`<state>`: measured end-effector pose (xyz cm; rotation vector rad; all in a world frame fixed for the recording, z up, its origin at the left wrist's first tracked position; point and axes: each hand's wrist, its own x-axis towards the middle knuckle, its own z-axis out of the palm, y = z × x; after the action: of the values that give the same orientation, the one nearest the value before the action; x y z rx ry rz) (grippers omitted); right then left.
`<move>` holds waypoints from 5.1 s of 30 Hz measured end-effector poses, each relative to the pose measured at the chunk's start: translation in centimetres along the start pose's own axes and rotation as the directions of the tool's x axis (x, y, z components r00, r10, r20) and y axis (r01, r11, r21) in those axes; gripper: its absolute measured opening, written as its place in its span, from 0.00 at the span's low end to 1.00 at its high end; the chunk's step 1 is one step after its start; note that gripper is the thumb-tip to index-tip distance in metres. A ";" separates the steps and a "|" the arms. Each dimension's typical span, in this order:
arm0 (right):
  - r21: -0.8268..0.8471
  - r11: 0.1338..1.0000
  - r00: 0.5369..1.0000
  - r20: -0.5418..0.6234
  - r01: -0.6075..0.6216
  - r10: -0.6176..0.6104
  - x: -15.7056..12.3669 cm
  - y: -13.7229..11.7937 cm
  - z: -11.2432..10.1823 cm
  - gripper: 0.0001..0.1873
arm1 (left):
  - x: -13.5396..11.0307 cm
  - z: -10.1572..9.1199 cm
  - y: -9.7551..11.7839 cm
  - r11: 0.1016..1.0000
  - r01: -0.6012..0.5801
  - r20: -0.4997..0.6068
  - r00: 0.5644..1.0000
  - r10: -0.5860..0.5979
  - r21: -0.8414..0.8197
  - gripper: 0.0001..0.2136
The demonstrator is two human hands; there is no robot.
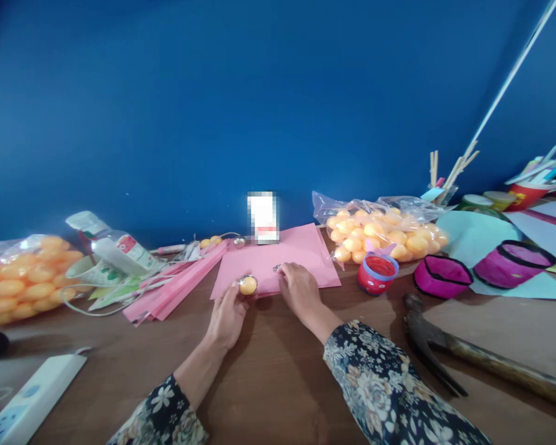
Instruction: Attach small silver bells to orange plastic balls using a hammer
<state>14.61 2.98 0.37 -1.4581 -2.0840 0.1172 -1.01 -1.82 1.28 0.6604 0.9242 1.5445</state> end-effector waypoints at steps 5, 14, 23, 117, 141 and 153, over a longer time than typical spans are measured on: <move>-0.087 0.996 0.998 0.047 -0.037 0.041 0.1 0.0 0.0 0.08 | -0.1 0.1 0.1 1.000 -0.001 0.012 1.000 0.001 0.029 0.17; 0.392 0.915 0.991 -0.117 0.099 -0.057 -0.7 -1.9 -1.3 0.17 | 0.0 0.1 0.0 1.000 -0.014 0.034 0.999 0.013 0.028 0.15; 0.565 0.802 0.981 -0.098 0.194 -0.168 -1.0 -3.3 -1.0 0.17 | -0.3 0.0 -0.1 0.996 0.014 0.085 0.996 -0.021 0.084 0.17; 0.606 0.766 0.977 -0.142 0.214 -0.161 -1.2 -3.1 -1.0 0.16 | -0.2 -0.1 -0.1 0.995 0.012 0.075 0.997 -0.020 0.099 0.17; 0.861 0.505 0.998 0.070 -0.061 0.001 -0.7 -3.4 -0.8 0.12 | -0.2 0.0 0.1 0.998 0.004 0.075 0.997 -0.009 0.059 0.17; 0.784 0.614 0.991 0.007 -0.087 0.131 0.1 -2.0 -1.3 0.13 | 0.0 -0.1 -0.3 0.988 -0.019 0.048 0.999 0.011 0.155 0.18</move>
<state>13.58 1.91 2.26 -0.9899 -1.5425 0.9205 -0.95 -1.85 0.93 0.8130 1.0137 1.4740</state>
